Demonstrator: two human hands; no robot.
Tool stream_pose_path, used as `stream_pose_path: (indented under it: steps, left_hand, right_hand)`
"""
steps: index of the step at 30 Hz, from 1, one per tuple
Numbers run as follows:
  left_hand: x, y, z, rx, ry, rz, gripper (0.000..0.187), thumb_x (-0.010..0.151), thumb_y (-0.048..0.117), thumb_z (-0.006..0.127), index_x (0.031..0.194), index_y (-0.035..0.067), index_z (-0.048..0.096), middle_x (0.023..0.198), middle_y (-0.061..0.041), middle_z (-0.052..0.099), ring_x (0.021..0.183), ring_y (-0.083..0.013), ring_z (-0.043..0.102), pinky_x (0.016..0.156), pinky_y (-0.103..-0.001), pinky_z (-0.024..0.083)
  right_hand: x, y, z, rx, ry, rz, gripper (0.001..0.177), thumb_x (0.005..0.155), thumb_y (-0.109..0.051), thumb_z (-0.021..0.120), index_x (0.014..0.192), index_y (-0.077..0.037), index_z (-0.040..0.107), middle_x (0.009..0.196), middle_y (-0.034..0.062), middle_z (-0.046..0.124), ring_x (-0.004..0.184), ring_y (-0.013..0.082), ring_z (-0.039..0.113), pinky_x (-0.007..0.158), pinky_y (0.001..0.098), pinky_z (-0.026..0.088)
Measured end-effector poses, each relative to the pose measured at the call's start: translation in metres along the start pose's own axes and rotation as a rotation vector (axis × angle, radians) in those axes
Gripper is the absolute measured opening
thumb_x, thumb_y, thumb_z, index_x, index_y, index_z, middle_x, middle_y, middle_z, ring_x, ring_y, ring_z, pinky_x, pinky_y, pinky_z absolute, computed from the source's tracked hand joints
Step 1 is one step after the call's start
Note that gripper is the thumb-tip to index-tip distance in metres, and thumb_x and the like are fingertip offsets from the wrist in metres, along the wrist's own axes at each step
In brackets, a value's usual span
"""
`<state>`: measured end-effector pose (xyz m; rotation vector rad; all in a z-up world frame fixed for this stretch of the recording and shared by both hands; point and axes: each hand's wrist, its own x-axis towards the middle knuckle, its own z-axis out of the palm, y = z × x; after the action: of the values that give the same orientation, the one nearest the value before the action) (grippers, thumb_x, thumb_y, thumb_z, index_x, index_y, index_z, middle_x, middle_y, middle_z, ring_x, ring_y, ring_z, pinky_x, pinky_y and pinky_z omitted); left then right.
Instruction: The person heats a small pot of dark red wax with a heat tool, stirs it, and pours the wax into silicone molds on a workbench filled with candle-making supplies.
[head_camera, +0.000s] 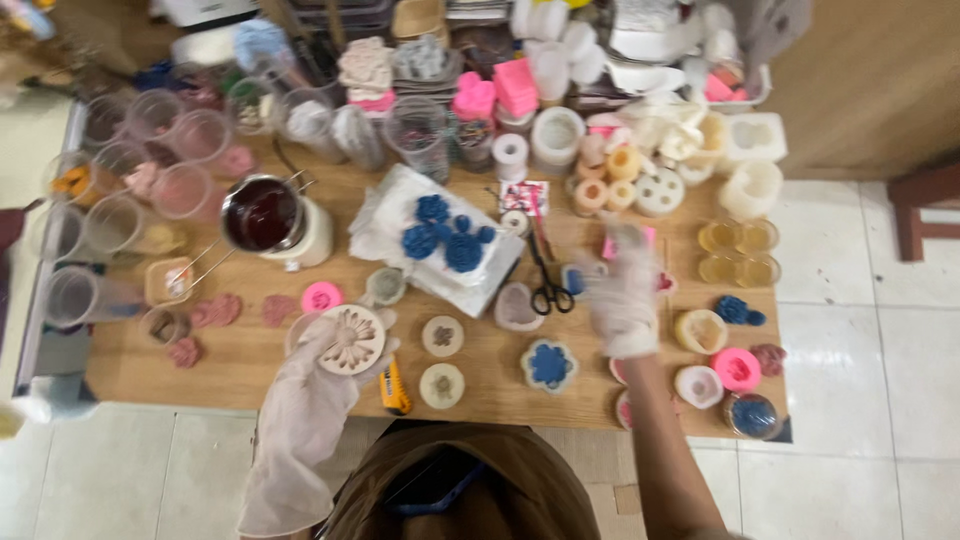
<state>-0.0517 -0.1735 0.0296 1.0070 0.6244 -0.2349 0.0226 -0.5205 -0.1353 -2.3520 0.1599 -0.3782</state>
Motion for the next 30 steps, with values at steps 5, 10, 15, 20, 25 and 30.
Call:
stream_pose_path:
  steps: [5, 10, 15, 20, 25, 30]
  left_hand:
    - [-0.011, 0.011, -0.027, -0.098, -0.045, 0.122, 0.026, 0.099, 0.016, 0.047, 0.118, -0.003, 0.049, 0.137, -0.014, 0.062, 0.126, -0.036, 0.064, 0.107, -0.058, 0.052]
    - [-0.02, 0.032, -0.057, -0.067, 0.037, 0.053, 0.046, 0.101, 0.026, 0.042, 0.135, -0.001, 0.056, 0.129, -0.021, 0.068, 0.114, -0.0363, 0.067, 0.101, -0.048, 0.05]
    - [-0.01, 0.05, -0.076, 0.012, 0.065, 0.025, 0.047, 0.102, 0.025, 0.04, 0.135, -0.004, 0.056, 0.13, -0.023, 0.067, 0.114, -0.0348, 0.068, 0.102, -0.046, 0.053]
    - [0.008, 0.056, -0.092, -0.14, -0.07, 0.064, 0.047, 0.104, 0.025, 0.039, 0.135, -0.009, 0.051, 0.129, -0.029, 0.066, 0.115, -0.0348, 0.067, 0.102, -0.049, 0.053]
    - [0.024, 0.061, -0.098, -0.14, -0.125, 0.02, 0.05, 0.104, 0.025, 0.042, 0.14, -0.009, 0.05, 0.129, -0.029, 0.066, 0.112, -0.0373, 0.067, 0.103, -0.049, 0.053]
    - [0.033, 0.061, -0.096, -0.14, -0.163, -0.031, 0.05, 0.104, 0.024, 0.044, 0.143, -0.007, 0.049, 0.129, -0.03, 0.064, 0.111, -0.0384, 0.067, 0.102, -0.049, 0.051]
  right_hand:
    - [0.041, -0.154, 0.077, -0.054, -0.266, -0.382, 0.089, 0.061, -0.054, 0.091, 0.134, -0.013, 0.061, 0.146, 0.0336, 0.042, 0.132, 0.0514, 0.043, 0.109, 0.0577, 0.033]
    - [0.072, -0.172, 0.142, -0.514, -0.68, -0.534, 0.082, 0.073, -0.049, 0.077, 0.147, -0.019, 0.055, 0.145, 0.0279, 0.047, 0.12, 0.0409, 0.056, 0.098, 0.0476, 0.048]
    - [0.098, -0.168, 0.154, -0.535, -0.825, -0.47, 0.076, 0.064, -0.041, 0.079, 0.136, -0.021, 0.065, 0.13, 0.0208, 0.055, 0.118, 0.0372, 0.056, 0.101, 0.0414, 0.047]
    - [0.105, -0.169, 0.134, -0.151, -0.839, -0.371, 0.071, 0.057, -0.043, 0.089, 0.12, -0.014, 0.074, 0.127, 0.0167, 0.056, 0.123, 0.0351, 0.052, 0.108, 0.0379, 0.041]
    - [0.104, -0.17, 0.121, 0.235, -0.776, -0.1, 0.054, 0.071, -0.035, 0.092, 0.115, -0.007, 0.076, 0.124, 0.0094, 0.053, 0.121, 0.0251, 0.053, 0.106, 0.0337, 0.041]
    - [0.103, -0.167, 0.104, 0.82, -0.862, 0.346, 0.045, 0.081, -0.026, 0.083, 0.119, -0.006, 0.069, 0.107, 0.0026, 0.068, 0.096, 0.015, 0.062, 0.088, 0.033, 0.051]
